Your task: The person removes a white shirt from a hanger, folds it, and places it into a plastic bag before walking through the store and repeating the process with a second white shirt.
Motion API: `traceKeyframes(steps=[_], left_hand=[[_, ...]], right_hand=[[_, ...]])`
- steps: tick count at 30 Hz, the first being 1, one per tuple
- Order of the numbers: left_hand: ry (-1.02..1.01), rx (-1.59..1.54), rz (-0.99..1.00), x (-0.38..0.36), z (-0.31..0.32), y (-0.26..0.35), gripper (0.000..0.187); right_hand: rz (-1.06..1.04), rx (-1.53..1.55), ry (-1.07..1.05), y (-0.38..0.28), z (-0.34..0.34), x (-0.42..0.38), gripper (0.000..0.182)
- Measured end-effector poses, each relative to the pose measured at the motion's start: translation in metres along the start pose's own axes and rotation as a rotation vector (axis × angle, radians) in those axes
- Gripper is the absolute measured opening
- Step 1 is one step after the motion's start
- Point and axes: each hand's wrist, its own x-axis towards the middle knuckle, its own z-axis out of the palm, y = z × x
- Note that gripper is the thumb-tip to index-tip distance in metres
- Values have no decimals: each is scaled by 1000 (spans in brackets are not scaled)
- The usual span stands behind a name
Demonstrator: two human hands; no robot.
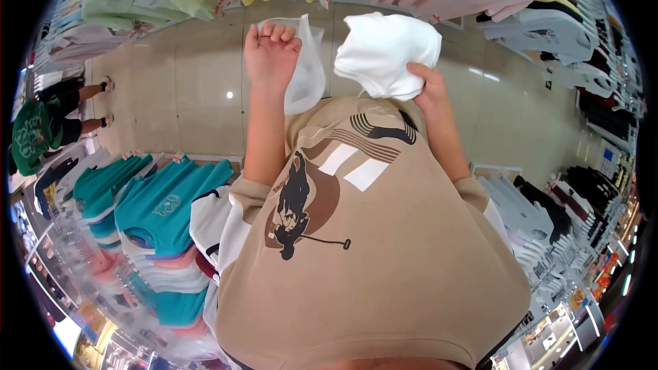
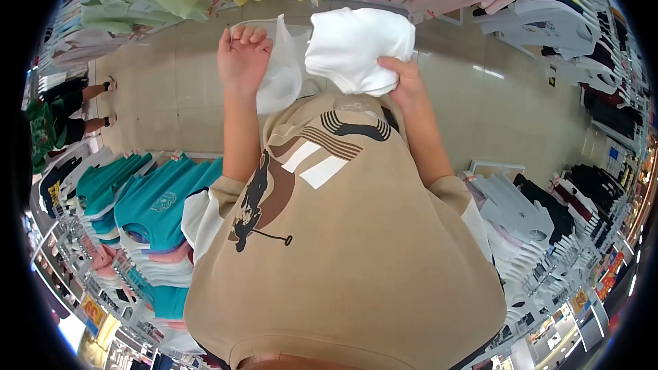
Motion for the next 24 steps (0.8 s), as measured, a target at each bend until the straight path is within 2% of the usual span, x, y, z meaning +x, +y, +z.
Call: traceKeyframes(steps=[4,8,11,14,15,18,19,22,24], left_hand=[[-46,-67,-2,-11,29,-8,30],[-139,-166,-69,-28,63,-8,26],[-135,-200,-153,-36,81,1,25],[-106,-149,-196,-44,96,14,26],[-95,-123,-201,-46,99,16,26],[-101,-30,-193,-49,105,20,32],[-97,-9,-194,-50,107,20,32],[-70,47,-186,-61,107,11,33],[-37,75,-166,-71,101,-6,31]], right_hand=[[185,17,-62,4,5,-5,57],[292,125,-296,7,11,8,63],[343,80,-439,7,36,24,67],[428,-174,-605,-9,84,31,72],[475,-320,-693,-8,93,38,72],[558,-470,-798,5,119,46,66],[633,-438,-779,13,118,50,60],[735,-257,-620,33,118,49,58],[745,-137,-485,48,106,53,52]])
